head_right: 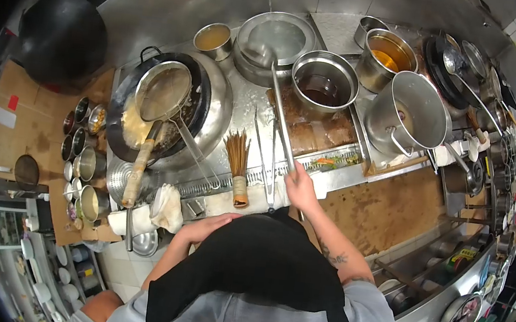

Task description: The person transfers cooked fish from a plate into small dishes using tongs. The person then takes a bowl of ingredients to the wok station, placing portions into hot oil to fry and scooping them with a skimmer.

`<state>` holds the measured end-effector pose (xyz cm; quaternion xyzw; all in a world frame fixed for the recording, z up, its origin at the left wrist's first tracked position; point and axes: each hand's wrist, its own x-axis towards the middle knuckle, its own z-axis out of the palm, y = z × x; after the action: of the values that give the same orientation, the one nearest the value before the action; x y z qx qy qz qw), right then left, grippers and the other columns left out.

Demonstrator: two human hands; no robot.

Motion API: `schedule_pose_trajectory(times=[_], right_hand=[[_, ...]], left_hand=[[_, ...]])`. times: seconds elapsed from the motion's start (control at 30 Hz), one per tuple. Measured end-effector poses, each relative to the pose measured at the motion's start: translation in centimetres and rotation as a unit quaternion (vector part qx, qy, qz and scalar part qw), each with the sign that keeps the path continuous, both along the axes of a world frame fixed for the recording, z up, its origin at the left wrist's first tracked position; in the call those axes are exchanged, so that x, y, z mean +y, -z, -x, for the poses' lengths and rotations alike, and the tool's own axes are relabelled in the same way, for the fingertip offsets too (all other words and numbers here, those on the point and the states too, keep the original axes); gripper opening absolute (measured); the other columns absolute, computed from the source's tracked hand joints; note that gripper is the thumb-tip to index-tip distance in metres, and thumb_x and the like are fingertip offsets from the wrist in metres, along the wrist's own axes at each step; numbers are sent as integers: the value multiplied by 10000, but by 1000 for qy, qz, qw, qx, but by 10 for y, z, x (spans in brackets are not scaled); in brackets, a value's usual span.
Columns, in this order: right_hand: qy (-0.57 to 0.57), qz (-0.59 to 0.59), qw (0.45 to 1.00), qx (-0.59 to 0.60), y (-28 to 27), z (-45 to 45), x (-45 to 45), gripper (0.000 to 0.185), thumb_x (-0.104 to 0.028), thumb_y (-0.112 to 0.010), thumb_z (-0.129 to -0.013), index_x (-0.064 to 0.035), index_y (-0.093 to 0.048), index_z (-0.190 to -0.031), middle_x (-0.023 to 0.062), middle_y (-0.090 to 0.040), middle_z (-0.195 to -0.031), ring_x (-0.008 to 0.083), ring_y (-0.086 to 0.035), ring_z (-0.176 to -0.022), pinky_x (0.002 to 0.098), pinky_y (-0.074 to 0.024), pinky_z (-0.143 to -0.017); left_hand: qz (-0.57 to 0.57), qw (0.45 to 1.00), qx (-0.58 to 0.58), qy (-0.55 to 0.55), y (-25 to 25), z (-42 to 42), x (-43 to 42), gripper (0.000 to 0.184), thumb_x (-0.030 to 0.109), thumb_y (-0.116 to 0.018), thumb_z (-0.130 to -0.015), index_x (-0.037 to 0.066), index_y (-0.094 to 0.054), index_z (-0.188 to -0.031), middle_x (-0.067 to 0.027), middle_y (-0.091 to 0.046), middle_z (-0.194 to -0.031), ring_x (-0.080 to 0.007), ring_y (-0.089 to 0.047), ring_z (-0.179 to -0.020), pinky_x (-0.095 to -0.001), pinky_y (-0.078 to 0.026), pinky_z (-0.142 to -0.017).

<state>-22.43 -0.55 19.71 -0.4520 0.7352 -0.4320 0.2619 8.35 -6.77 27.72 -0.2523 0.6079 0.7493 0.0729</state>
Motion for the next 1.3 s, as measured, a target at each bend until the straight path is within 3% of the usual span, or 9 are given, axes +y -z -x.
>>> schedule_pose_trajectory(times=[0.17, 0.33, 0.47, 0.63, 0.77, 1.0, 1.07, 1.13, 1.3], right_hand=[[57, 29, 996, 59, -46, 31, -139, 314, -164, -543, -879, 12, -522, -1139, 299, -656, -915, 490, -631, -893, 516, -507, -785], [80, -68, 992, -70, -68, 37, -217, 264, -130, -590, -836, 82, -553, -987, 263, -669, -847, 405, -679, -787, 462, -540, -700], [6, -82, 730, -679, -104, 61, -214, 147, -63, -542, -897, -52, -513, -753, -23, -433, -549, 75, -390, -402, 239, -354, -376], [-82, -36, 603, -792, -108, 53, -171, 101, -36, -500, -928, -61, -481, -1024, -50, -392, -604, 48, -377, -441, 209, -330, -381], [-94, -33, 628, -772, -122, 43, -124, 167, -27, -506, -920, -70, -494, -1081, -42, -394, -607, 53, -376, -440, 218, -334, -377], [-41, -91, 930, -353, -124, 17, -65, 353, -36, -568, -859, -31, -478, -1200, -7, -478, -657, 77, -422, -427, 254, -363, -369], [-34, -44, 988, -141, -95, 18, -52, 474, -85, -593, -826, 19, -466, -1271, 122, -618, -754, 245, -594, -557, 361, -500, -533], [-26, 84, 991, 99, -45, 16, -40, 530, -109, -596, -814, 35, -461, -1305, 198, -669, -837, 349, -665, -685, 418, -544, -664], [-25, -122, 991, 51, -7, -15, 11, 597, -198, -554, -840, -101, -442, -1418, 215, -685, -965, 434, -648, -831, 493, -518, -801]], left_hand=[[94, 939, 296, 147, -127, 33, 0, 658, 437, -504, -975, 42, -355, -1480, -153, -265, -1579, -318, -234, -1466, -482, -167, -1169], [82, 923, 328, 182, -134, 38, 7, 711, 487, -517, -947, 43, -362, -1480, -159, -256, -1583, -328, -210, -1476, -534, -103, -1171], [86, 924, 325, 183, -134, 37, 10, 706, 492, -502, -950, 44, -365, -1479, -158, -263, -1580, -324, -216, -1474, -535, -99, -1172], [100, 931, 295, 192, -136, 37, 11, 817, 636, -426, -934, 19, -378, -1467, -205, -278, -1564, -369, -227, -1464, -559, -98, -1157], [102, 929, 303, 188, -137, 35, 10, 699, 484, -507, -944, 38, -386, -1469, -158, -278, -1574, -328, -222, -1472, -527, -107, -1176], [108, 930, 305, 177, -138, 30, 14, 696, 473, -499, -947, 19, -389, -1463, -178, -289, -1564, -341, -220, -1471, -523, -106, -1175], [109, 930, 303, 175, -139, 28, 16, 695, 475, -491, -951, 18, -387, -1464, -183, -284, -1565, -349, -217, -1471, -523, -102, -1175], [116, 932, 300, 166, -138, 25, 19, 709, 505, -471, -957, 19, -385, -1466, -185, -287, -1564, -354, -217, -1470, -527, -94, -1173], [120, 943, 270, 155, -147, 23, 26, 812, 638, -394, -945, 15, -387, -1465, -202, -308, -1552, -359, -233, -1464, -538, -65, -1166]])
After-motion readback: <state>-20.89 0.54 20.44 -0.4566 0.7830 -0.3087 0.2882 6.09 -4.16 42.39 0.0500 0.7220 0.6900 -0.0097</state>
